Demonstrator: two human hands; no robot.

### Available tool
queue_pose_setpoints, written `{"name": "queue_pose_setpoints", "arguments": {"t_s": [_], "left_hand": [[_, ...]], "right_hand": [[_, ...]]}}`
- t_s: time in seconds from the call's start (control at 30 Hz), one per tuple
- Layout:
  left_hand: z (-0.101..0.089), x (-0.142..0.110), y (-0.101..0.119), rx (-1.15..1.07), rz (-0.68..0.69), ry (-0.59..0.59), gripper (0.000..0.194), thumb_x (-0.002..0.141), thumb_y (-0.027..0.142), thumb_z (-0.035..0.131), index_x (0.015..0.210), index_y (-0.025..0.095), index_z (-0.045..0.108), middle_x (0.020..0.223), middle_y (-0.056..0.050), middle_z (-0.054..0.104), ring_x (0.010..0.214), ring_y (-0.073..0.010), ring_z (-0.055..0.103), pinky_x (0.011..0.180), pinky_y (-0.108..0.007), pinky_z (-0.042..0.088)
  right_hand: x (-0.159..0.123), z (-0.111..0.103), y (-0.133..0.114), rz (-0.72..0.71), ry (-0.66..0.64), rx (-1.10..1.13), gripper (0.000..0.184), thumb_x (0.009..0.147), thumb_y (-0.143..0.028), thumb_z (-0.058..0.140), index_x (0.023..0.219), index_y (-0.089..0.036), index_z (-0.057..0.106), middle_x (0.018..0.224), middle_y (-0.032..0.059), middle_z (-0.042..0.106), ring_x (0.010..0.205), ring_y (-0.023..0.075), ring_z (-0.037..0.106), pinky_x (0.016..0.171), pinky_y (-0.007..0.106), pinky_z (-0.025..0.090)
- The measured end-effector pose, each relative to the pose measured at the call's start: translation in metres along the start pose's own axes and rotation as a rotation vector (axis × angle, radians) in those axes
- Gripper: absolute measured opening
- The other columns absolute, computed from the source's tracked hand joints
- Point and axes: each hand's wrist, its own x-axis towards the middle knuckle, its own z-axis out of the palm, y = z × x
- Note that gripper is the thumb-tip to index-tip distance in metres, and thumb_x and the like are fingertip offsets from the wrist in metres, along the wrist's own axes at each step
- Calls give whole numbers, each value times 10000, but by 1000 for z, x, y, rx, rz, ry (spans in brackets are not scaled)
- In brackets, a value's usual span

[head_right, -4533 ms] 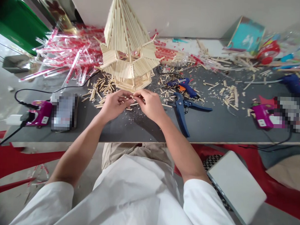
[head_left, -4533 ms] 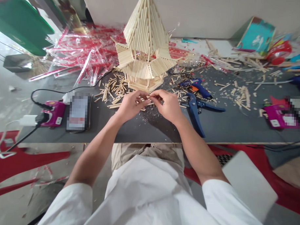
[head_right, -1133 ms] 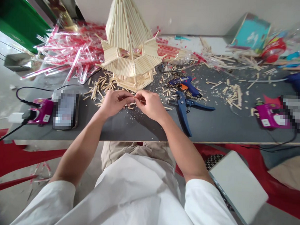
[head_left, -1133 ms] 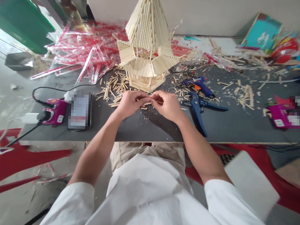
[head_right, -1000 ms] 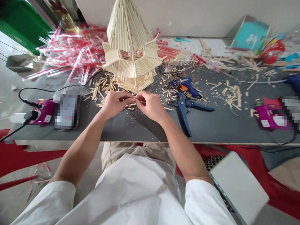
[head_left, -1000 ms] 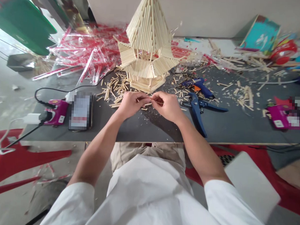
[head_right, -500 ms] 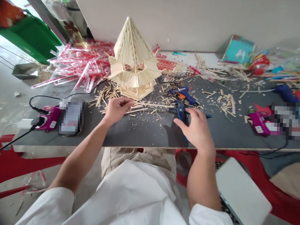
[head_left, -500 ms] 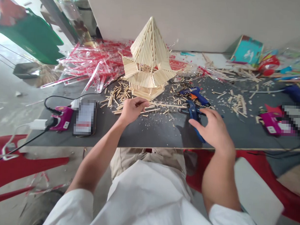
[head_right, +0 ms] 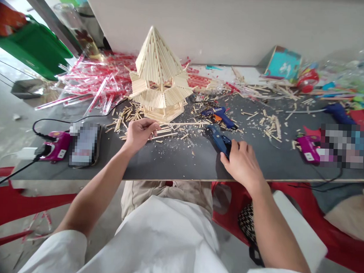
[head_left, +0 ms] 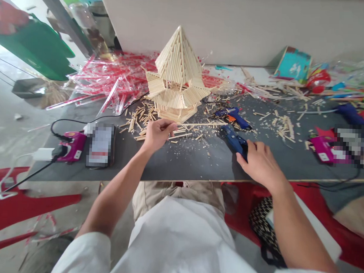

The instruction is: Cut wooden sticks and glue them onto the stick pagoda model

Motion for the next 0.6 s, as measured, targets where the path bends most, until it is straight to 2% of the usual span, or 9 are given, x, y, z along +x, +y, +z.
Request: {"name": "queue_pose_setpoints", "arguments": {"t_s": [0.1, 0.2, 0.27, 0.33, 0.4, 0.6], "left_hand": [[1, -1, 1, -9, 7, 16, 254, 885, 419, 701, 848, 174, 753, 706, -38, 731, 474, -70, 551, 435, -195, 418], [2, -2, 3, -7, 8, 42, 255, 885, 415, 701, 864, 166, 754, 755, -50, 754, 483, -68, 559, 433, -193, 420], [3, -2, 4, -13, 8, 67, 257, 883, 414, 704, 877, 162, 754, 754, -47, 756, 479, -67, 557, 431, -193, 421], [4, -3, 5, -20, 5, 89, 259, 880, 416, 709, 885, 161, 751, 755, -47, 759, 488, -72, 570, 441, -196, 433], [5, -4, 6, -17, 5, 116, 254, 882, 415, 711, 892, 164, 748, 763, -47, 762, 505, -78, 588, 457, -202, 445], [7, -7, 9, 27, 37, 152, 224, 902, 387, 701, 909, 170, 755, 774, -34, 762, 552, -90, 623, 497, -210, 460]], "right_hand": [[-11, -7, 2, 34, -42, 106, 520, 1006, -451, 353, 1289, -85, 589, 1089, 232, 630, 1010, 389, 644, 895, 501, 523], [-22, -16, -1, 58, -113, 399, 407, 1007, -489, 357, 1111, -197, 622, 1028, 152, 675, 953, 332, 664, 862, 451, 518], [-28, -25, -11, 70, -190, 623, 417, 1014, -552, 335, 965, -237, 602, 904, 98, 687, 846, 286, 654, 788, 410, 511], [-31, -34, -27, 72, -267, 802, 469, 1014, -624, 317, 863, -255, 565, 794, 59, 665, 748, 250, 615, 706, 375, 487], [-30, -40, -47, 44, -299, 920, 481, 1013, -648, 334, 825, -257, 543, 784, 43, 660, 741, 231, 596, 687, 354, 466], [-18, -44, -104, 11, -345, 1074, 487, 1031, -630, 331, 798, -247, 521, 710, 19, 611, 667, 198, 536, 626, 321, 403]]}}
